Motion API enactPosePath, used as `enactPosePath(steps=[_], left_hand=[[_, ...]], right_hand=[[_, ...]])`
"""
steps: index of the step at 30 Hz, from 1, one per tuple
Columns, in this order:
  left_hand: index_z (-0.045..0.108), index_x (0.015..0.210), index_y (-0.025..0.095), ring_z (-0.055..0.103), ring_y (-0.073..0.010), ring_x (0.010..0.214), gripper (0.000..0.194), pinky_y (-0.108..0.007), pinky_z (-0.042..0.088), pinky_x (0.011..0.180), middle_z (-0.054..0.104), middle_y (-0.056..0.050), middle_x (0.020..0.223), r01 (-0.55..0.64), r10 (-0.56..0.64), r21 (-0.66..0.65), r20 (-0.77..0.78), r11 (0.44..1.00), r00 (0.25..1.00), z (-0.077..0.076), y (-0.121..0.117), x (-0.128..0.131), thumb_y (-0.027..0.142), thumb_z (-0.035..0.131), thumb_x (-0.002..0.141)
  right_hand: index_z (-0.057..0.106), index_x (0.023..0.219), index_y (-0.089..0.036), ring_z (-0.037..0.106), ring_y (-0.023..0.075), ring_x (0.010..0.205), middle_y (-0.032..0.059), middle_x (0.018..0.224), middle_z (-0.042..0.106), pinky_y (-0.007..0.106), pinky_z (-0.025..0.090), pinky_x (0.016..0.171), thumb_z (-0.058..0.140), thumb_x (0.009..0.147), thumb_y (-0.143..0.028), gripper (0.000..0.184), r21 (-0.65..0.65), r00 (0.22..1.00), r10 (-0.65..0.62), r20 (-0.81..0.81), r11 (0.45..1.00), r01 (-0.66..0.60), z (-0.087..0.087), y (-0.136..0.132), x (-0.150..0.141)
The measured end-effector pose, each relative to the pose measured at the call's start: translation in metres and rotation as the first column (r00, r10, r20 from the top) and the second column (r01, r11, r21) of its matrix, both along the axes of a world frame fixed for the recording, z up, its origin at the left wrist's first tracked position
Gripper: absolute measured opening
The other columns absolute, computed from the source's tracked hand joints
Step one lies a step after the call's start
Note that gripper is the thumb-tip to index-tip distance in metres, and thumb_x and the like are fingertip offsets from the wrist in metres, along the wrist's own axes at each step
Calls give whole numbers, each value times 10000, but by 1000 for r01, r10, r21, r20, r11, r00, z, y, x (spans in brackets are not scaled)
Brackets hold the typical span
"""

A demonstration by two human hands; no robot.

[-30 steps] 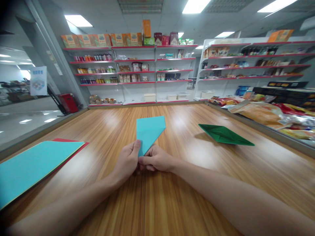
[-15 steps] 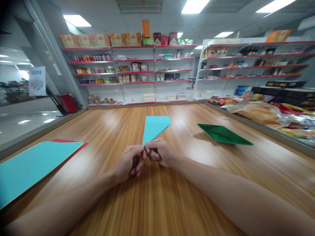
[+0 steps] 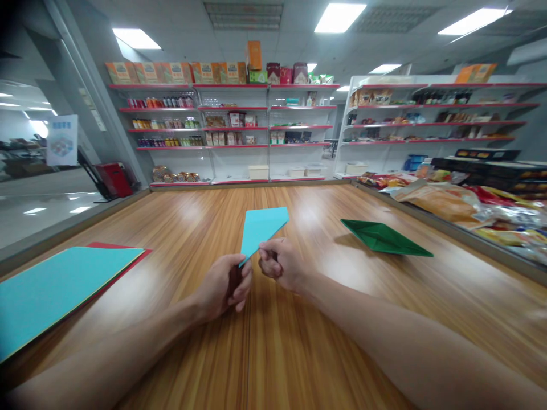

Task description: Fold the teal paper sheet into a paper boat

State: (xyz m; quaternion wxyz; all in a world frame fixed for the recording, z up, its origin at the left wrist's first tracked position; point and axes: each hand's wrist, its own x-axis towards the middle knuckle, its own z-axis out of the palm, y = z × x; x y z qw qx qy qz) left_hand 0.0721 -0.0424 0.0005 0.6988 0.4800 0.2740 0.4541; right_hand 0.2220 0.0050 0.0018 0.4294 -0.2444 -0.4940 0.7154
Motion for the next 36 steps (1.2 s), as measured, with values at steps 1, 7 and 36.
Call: enactPosePath(steps=[1,7,36], left_hand=[[487,638,181,286,-65,261,335,-189,379,267,433,61,369,18,-18,-16,5,1000,1000,0,1,0,446,488,843],[540,674,142,217,-37,235,337,-159,356,247,363,97,311,69,-66,-61,41,996,997,5,4,-4,445,649,773],[556,621,125,264,-46,204,437,-185,413,272,388,72,279,169,-168,8,-59,986,984,-7,11,-10,519,633,790]], right_hand=[[495,484,-164,216,49,250,-76,263,309,199,150,328,551,717,-309,280,2,1000,6,12,1000,-6,-1,-2,-1],[482,407,-156,223,43,237,-51,263,342,197,122,318,579,662,-298,308,34,998,-1,60,999,-1,-4,-5,-6],[557,529,-136,272,54,289,-51,343,406,210,150,320,566,776,-605,530,208,939,148,310,953,-219,-11,-4,-2]])
